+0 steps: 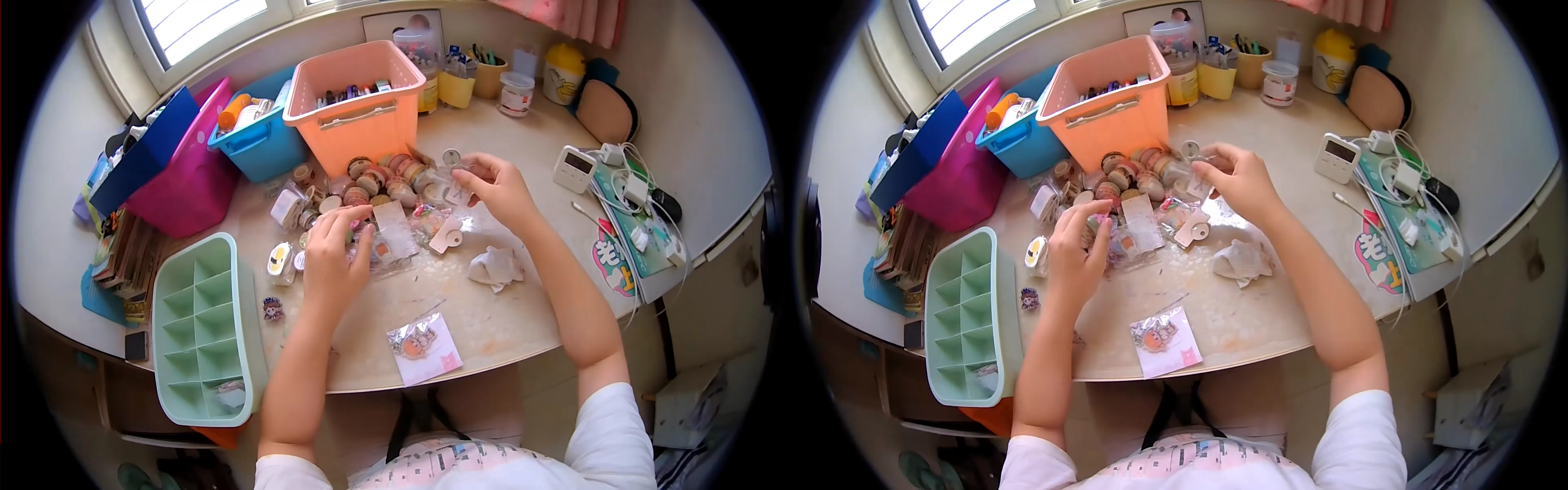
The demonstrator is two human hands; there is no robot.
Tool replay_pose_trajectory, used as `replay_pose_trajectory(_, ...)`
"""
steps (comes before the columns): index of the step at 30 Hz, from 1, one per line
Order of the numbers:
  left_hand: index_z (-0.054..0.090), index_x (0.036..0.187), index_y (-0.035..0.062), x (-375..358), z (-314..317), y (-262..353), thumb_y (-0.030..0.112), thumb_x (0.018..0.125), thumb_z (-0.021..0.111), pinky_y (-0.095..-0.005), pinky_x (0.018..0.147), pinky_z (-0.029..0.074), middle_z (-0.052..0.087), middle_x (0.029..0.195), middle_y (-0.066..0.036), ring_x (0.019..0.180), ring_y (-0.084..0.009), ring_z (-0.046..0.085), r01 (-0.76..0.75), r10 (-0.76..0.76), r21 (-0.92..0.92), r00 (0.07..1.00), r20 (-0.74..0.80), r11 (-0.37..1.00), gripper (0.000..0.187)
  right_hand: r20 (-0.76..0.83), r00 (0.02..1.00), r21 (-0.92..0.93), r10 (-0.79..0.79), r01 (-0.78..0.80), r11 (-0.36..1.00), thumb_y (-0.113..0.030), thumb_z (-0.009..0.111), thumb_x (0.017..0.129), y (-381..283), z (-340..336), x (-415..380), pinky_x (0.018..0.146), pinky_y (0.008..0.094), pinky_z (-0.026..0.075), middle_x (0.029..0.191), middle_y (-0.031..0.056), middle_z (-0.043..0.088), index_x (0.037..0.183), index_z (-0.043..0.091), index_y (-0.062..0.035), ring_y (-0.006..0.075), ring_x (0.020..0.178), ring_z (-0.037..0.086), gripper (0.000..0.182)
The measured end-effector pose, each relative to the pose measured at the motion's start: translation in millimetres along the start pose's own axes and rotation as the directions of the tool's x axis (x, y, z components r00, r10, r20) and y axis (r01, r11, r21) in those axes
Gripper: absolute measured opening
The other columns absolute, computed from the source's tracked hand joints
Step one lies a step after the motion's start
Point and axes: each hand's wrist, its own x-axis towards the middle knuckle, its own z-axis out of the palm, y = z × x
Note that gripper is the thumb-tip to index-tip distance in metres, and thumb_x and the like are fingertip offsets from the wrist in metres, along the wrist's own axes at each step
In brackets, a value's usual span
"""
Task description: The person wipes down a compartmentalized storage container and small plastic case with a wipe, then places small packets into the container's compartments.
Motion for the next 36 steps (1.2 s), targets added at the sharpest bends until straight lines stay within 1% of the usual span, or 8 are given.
replay_pose_trajectory(5,0.068,0.125,0.0025,-3.8,-5.6,14.9,0.015,0.099,0.073,-0.0394,0.091,0.055,0.077,0.109,-0.012,0.099,-0.0236,0.074,0.217,-0.182,-0.304,0.973,0.14,0.928,0.03,0.269,0.958,0.181,0.099,-0.152,0.972,-0.016,0.077,0.099,-20.9,22.1,-23.0,0.068,0.0302,0.059,0.106,0.0107,0.076,0.13,0.064,0.0069,0.0132,0.085,0.07,0.041)
replay_pose_trajectory(8,0.067,0.124,-0.0007,-7.7,1.5,14.6,0.015,0.099,0.077,-0.0263,0.079,0.059,0.077,0.107,-0.008,0.093,-0.0114,0.073,0.455,-0.336,-0.636,0.89,0.308,0.624,0.032,0.431,0.897,0.203,0.099,-0.203,0.958,-0.017,0.075,0.1,-16.8,33.7,-30.9,0.067,0.0265,0.056,0.103,0.0064,0.076,0.134,0.063,0.0011,0.009,0.082,0.069,0.04)
replay_pose_trajectory(24,0.067,0.128,-0.0038,-8.4,8.0,5.7,0.008,0.096,0.079,-0.0319,0.076,0.065,0.077,0.111,-0.012,0.092,-0.0166,0.075,0.684,-0.346,-0.605,0.728,0.592,0.407,0.036,0.595,0.745,-0.068,0.301,-0.327,0.943,-0.024,0.077,0.098,-6.8,18.0,-22.9,0.071,0.0269,0.057,0.097,0.0018,0.074,0.122,0.072,-0.0025,0.0089,0.085,0.068,0.032)
replay_pose_trajectory(28,0.068,0.131,-0.0005,-9.0,2.2,12.5,0.01,0.092,0.083,-0.0296,0.072,0.063,0.077,0.116,-0.012,0.092,-0.0141,0.075,0.629,-0.338,-0.576,0.773,0.537,0.523,0.043,0.485,0.826,-0.194,0.287,-0.218,0.956,-0.026,0.079,0.094,-23.7,-25.2,-8.4,0.071,0.0265,0.056,0.095,0.0012,0.073,0.121,0.073,-0.0039,0.0091,0.082,0.066,0.035)
replay_pose_trajectory(30,0.069,0.128,0.0,-2.4,-10.2,15.7,0.014,0.086,0.086,-0.0395,0.081,0.061,0.077,0.117,-0.012,0.102,-0.0235,0.074,0.448,-0.366,-0.228,0.872,0.325,0.864,0.048,0.338,0.893,-0.215,0.297,-0.233,0.948,-0.027,0.078,0.091,-13.9,-66.0,5.3,0.074,0.0275,0.055,0.097,0.0016,0.073,0.12,0.074,-0.0054,0.0099,0.086,0.066,0.036)
replay_pose_trajectory(32,0.069,0.128,0.0015,-9.3,-5.5,0.7,0.017,0.082,0.088,-0.0424,0.09,0.057,0.075,0.119,-0.012,0.109,-0.0273,0.071,0.249,-0.232,-0.065,0.951,0.205,0.966,0.052,0.25,0.92,-0.228,0.303,-0.248,0.942,-0.027,0.078,0.09,2.7,-96.3,17.1,0.077,0.0283,0.054,0.099,0.0021,0.073,0.119,0.075,-0.0061,0.0105,0.089,0.066,0.036)
replay_pose_trajectory(33,0.069,0.128,0.0031,-12.3,-2.6,-4.8,0.02,0.077,0.089,-0.0454,0.098,0.052,0.074,0.12,-0.012,0.115,-0.0312,0.067,0.047,-0.061,0.13,0.993,0.106,0.99,0.057,0.237,0.897,-0.312,0.374,-0.294,0.904,-0.025,0.076,0.09,8.6,-105.7,22.0,0.079,0.0271,0.054,0.1,0.0016,0.073,0.119,0.074,-0.0066,0.01,0.09,0.066,0.034)
replay_pose_trajectory(36,0.069,0.126,0.0037,-14.9,1.1,-2.2,0.025,0.074,0.091,-0.0473,0.108,0.043,0.072,0.123,-0.013,0.126,-0.0339,0.057,0.064,-0.088,0.153,0.984,0.157,0.986,0.06,0.258,0.849,-0.455,0.462,-0.315,0.833,-0.022,0.073,0.09,26.4,-100.4,21.6,0.083,0.0256,0.052,0.102,0.0004,0.072,0.118,0.074,-0.007,0.0098,0.093,0.065,0.031)
